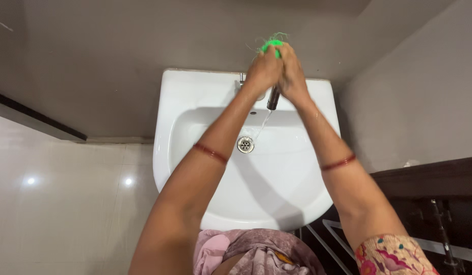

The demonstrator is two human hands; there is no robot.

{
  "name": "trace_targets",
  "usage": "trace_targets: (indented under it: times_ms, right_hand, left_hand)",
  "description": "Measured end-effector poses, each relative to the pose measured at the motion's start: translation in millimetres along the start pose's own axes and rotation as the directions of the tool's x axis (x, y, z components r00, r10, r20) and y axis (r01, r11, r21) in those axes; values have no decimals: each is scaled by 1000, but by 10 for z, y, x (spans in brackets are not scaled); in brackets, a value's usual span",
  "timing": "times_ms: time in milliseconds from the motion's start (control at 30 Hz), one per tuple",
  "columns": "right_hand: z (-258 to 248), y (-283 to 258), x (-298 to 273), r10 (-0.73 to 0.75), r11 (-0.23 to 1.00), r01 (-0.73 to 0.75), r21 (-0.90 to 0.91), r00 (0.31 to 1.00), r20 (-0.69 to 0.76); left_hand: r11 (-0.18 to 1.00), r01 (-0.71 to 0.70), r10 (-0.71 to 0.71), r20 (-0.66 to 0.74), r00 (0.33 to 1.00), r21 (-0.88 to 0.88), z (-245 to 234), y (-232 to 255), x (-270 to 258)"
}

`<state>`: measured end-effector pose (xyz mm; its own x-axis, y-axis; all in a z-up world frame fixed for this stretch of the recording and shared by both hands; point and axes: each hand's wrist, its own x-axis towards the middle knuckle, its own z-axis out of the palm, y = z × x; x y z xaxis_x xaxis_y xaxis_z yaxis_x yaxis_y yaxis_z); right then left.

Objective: The person cleans a sink and faucet using a green sponge, scrubbing the porcelain basin, the faucet base, and the tap neck.

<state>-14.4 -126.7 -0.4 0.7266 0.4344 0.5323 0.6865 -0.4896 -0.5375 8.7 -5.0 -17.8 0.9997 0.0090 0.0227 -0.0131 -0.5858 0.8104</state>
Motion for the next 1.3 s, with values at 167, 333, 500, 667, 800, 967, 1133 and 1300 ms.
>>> trace_targets:
  times_ms: [167, 333, 500, 667, 800, 967, 1133, 1300]
  right_hand:
    - [39, 183, 253, 448, 886, -460, 55, 881, 150]
    - [126, -157, -356, -106, 994, 103, -36, 990, -95]
    - [185, -426, -646, -68, 997, 72, 39, 992, -109]
    - [5, 187, -185, -141, 988, 142, 54, 990, -8]
    - [28, 401, 80, 178, 967, -194, 167, 979, 101]
    - [25, 95, -169, -151, 984, 155, 83, 987, -53]
    - [-28, -255, -435, -32, 999, 31, 6, 999, 22]
    - [-289, -106, 167, 343, 748, -489, 449, 864, 369]
  left_hand:
    - [995, 91, -90, 52, 995, -31, -42, 69, 238]
    - [987, -144, 135, -121, 983, -68, 75, -17, -590]
    - [942, -326, 334, -321, 886, 78, 175, -97, -1007]
    - [998, 10, -14, -62, 998, -59, -83, 186, -387]
    - [980, 190, -183, 118, 976, -55, -218, 329, 42]
    - [1000, -3, 1, -90, 996, -21, -7, 123, -331]
    - [969, -247, 242, -156, 958, -14, 71, -143, -680]
    - [984, 19, 14, 186, 983, -177, -449, 135, -242]
